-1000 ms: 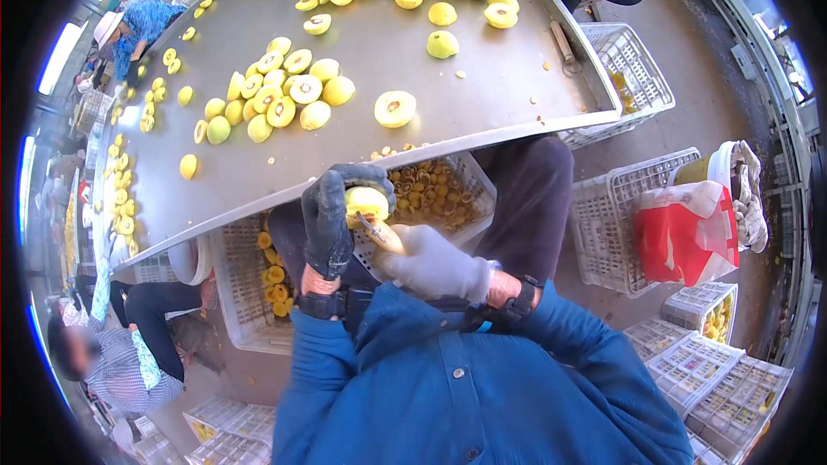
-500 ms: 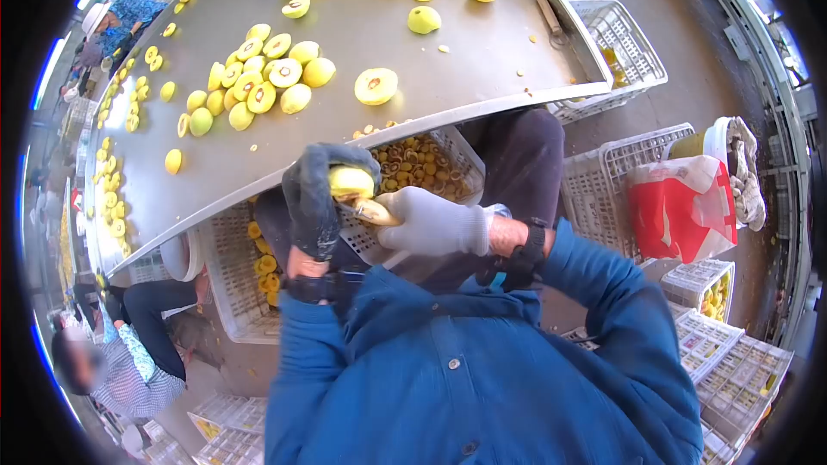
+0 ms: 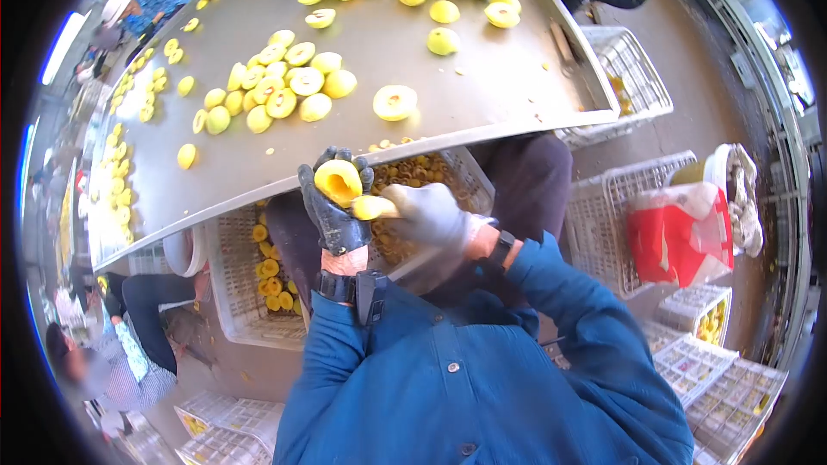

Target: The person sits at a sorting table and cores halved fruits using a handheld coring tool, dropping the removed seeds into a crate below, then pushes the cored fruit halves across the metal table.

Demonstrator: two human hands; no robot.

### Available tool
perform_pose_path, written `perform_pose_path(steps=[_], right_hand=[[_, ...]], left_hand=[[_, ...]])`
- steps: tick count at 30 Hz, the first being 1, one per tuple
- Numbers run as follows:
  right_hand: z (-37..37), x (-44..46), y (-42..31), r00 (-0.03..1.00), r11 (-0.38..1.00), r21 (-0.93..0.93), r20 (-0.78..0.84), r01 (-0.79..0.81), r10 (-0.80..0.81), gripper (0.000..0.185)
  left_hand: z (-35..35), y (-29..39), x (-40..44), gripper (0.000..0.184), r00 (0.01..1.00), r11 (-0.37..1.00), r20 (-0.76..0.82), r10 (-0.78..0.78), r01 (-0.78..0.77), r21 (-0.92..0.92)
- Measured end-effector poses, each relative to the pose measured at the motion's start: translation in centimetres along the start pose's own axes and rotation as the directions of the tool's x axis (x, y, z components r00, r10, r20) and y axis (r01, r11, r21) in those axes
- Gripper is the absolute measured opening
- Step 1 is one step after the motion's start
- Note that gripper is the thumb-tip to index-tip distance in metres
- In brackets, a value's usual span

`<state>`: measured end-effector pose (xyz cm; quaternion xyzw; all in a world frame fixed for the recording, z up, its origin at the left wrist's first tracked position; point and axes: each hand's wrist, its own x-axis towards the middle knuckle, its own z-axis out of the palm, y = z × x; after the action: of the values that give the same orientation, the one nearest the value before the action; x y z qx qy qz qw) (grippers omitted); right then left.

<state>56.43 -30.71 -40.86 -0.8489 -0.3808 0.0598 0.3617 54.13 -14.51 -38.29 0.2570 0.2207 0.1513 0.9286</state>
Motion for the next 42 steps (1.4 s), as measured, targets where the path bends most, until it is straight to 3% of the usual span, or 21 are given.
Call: perform_pose_path(steps=[1,3,4,5,6,7,9,10,12,13,18,20,22,26,27,30,31,32,34,38,42], right_hand=[[0.5,0.0,0.7,0.996,0.997,-0.035,0.060,-0.069,0.071,0.017],[4.7,-1.5,6.7,0.958,0.969,-0.204,0.220,-0.139,0.183,0.018],[7.4,-2.4,10.9,0.922,0.934,-0.335,0.311,-0.123,0.232,0.020],[5.8,-2.2,9.9,0.920,0.923,-0.265,0.204,-0.278,0.336,0.024],[4.3,-2.2,8.8,0.891,0.891,-0.177,0.116,-0.417,0.440,0.028],[4.1,-2.3,9.1,0.906,0.904,-0.212,0.129,-0.372,0.403,0.033],[4.4,-2.6,10.0,0.899,0.907,-0.228,0.182,-0.355,0.398,0.038],[4.4,-2.7,10.2,0.878,0.899,-0.215,0.221,-0.381,0.425,0.039],[4.7,-2.6,9.8,0.870,0.894,-0.173,0.213,-0.414,0.444,0.041],[4.9,-2.7,9.0,0.882,0.897,-0.137,0.167,-0.421,0.440,0.040],[7.4,-4.4,8.6,0.912,0.938,-0.051,0.220,-0.343,0.346,0.038],[8.3,-5.2,8.6,0.923,0.941,0.010,0.199,-0.339,0.331,0.037],[8.0,-5.6,7.6,0.895,0.920,-0.068,0.212,-0.386,0.391,0.036],[7.1,-6.3,6.3,0.879,0.913,-0.068,0.249,-0.402,0.406,0.040],[6.9,-6.2,6.1,0.890,0.922,-0.063,0.244,-0.382,0.385,0.039],[6.0,-5.1,5.4,0.940,0.958,-0.003,0.189,-0.288,0.283,0.036],[5.2,-4.1,4.9,0.963,0.970,0.042,0.141,-0.238,0.230,0.034],[3.5,-2.6,3.1,0.976,0.973,0.093,0.078,-0.211,0.205,0.032],[-0.9,1.5,-1.9,0.982,0.969,0.182,-0.060,-0.166,0.179,0.028],[-3.3,3.3,-6.7,0.979,0.987,0.155,-0.187,-0.048,0.077,0.027],[-3.1,3.0,-7.9,0.962,0.999,0.040,-0.272,0.019,-0.007,0.025]], left_hand=[[-0.6,0.5,0.2,0.050,0.998,0.998,-0.027,0.049,-0.048,0.032],[-2.8,2.1,0.2,0.053,0.940,0.837,0.063,0.336,-0.328,0.439],[-4.1,3.5,0.2,0.053,0.929,0.827,0.071,0.362,-0.356,0.435],[-5.4,4.9,0.1,0.053,0.918,0.816,0.080,0.388,-0.383,0.432],[-7.0,6.8,-0.1,0.053,0.950,0.923,0.028,0.311,-0.309,0.229],[-8.1,8.3,-0.5,0.054,0.914,0.883,-0.061,0.402,-0.369,0.290],[-13.7,12.7,0.4,0.054,0.764,0.643,-0.099,0.638,-0.457,0.615],[-18.1,15.3,2.0,0.052,0.655,0.388,-0.010,0.755,-0.435,0.813],[-20.9,19.0,2.9,0.043,0.577,-0.146,0.184,0.796,-0.112,0.983],[-23.5,20.9,4.7,0.037,0.515,-0.391,0.393,0.762,-0.118,0.913],[-12.2,20.0,13.9,0.054,0.587,-0.674,0.691,0.422,-0.306,0.672],[-11.2,18.5,20.0,0.067,0.709,-0.777,0.669,0.224,-0.285,0.561],[-9.1,17.1,23.2,0.078,0.882,-0.761,0.468,0.050,-0.270,0.590],[-8.4,16.9,25.4,0.079,0.932,-0.777,0.363,0.018,-0.215,0.592],[-9.3,16.6,25.3,0.072,0.812,-0.836,0.578,0.080,-0.261,0.483],[-7.4,17.8,21.9,0.059,0.941,-0.246,0.322,0.102,-0.290,0.925],[-6.6,17.4,19.1,0.045,0.989,0.407,0.146,0.007,-0.136,0.903],[-6.4,17.1,16.4,0.042,0.984,0.659,0.177,-0.009,-0.128,0.741],[-5.3,14.2,10.1,0.047,0.951,0.761,0.310,-0.022,-0.185,0.622],[-3.5,9.3,3.9,0.058,0.923,0.666,0.339,0.180,-0.368,0.649],[-0.2,6.6,-0.2,0.059,0.923,0.695,0.318,0.218,-0.376,0.614]])
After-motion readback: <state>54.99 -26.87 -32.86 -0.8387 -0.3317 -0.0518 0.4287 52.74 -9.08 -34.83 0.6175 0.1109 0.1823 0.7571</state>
